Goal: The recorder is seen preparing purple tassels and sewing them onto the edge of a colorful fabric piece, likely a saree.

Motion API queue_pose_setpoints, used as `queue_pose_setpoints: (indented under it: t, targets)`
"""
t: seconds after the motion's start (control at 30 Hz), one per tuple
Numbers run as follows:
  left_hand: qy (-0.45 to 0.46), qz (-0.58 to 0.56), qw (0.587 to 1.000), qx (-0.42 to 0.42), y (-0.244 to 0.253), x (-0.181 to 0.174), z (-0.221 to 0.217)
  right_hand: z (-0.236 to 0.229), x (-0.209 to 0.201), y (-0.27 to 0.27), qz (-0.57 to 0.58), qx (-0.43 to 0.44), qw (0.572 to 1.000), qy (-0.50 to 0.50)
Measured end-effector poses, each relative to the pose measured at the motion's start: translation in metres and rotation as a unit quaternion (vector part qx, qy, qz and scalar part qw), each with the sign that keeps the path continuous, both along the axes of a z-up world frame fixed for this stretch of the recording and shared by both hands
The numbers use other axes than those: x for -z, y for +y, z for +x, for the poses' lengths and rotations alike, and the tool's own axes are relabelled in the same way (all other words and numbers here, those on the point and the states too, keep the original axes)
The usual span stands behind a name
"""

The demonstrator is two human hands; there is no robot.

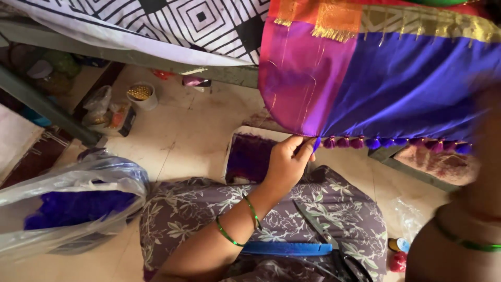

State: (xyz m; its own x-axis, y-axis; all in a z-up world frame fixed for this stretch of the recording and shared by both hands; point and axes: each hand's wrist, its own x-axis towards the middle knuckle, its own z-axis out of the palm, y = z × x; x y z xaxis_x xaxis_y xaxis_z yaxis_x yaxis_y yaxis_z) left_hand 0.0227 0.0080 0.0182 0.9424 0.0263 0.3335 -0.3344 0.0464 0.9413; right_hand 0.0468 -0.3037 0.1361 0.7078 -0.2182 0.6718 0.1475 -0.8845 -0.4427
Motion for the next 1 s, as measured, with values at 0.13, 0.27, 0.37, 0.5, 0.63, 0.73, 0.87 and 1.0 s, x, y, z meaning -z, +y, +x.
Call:
queue_pose_setpoints:
  t: [0.13, 0.27, 0.37, 0.5, 0.63, 0.73, 0.87, 1.0]
  targets:
    - [0.043, -0.030, 0.998, 0.042, 0.013, -0.019, -0.007, -0.051, -0.065, 0.141, 0.085, -0.279, 0.953, -0.086]
    - [0.002, -0.223, 0.968, 0.118, 0.035, -0.014, 0.011, -0.046, -0.066, 0.166, 0.005, -0.296, 0.951, -0.091]
    - [-0.031, -0.418, 0.881, 0.218, 0.044, -0.025, 0.023, -0.038, -0.067, 0.187, -0.049, -0.303, 0.947, -0.097]
    - [-0.053, -0.493, 0.839, 0.224, 0.052, -0.050, 0.021, -0.024, -0.063, 0.211, -0.068, -0.337, 0.931, -0.122]
    - [-0.037, -0.515, 0.824, 0.234, 0.061, -0.053, 0.028, -0.019, -0.079, 0.243, -0.220, -0.302, 0.898, -0.230]
    - [-0.038, -0.457, 0.856, 0.237, 0.067, -0.048, 0.031, -0.009, -0.058, 0.238, -0.176, -0.309, 0.905, -0.233]
    - [-0.005, -0.455, 0.868, 0.197, 0.079, -0.036, 0.025, -0.014, 0.010, 0.212, -0.097, -0.320, 0.930, -0.154]
    - [-0.012, -0.415, 0.882, 0.224, 0.098, -0.029, 0.017, -0.052, 0.107, 0.213, -0.003, -0.372, 0.928, 0.022]
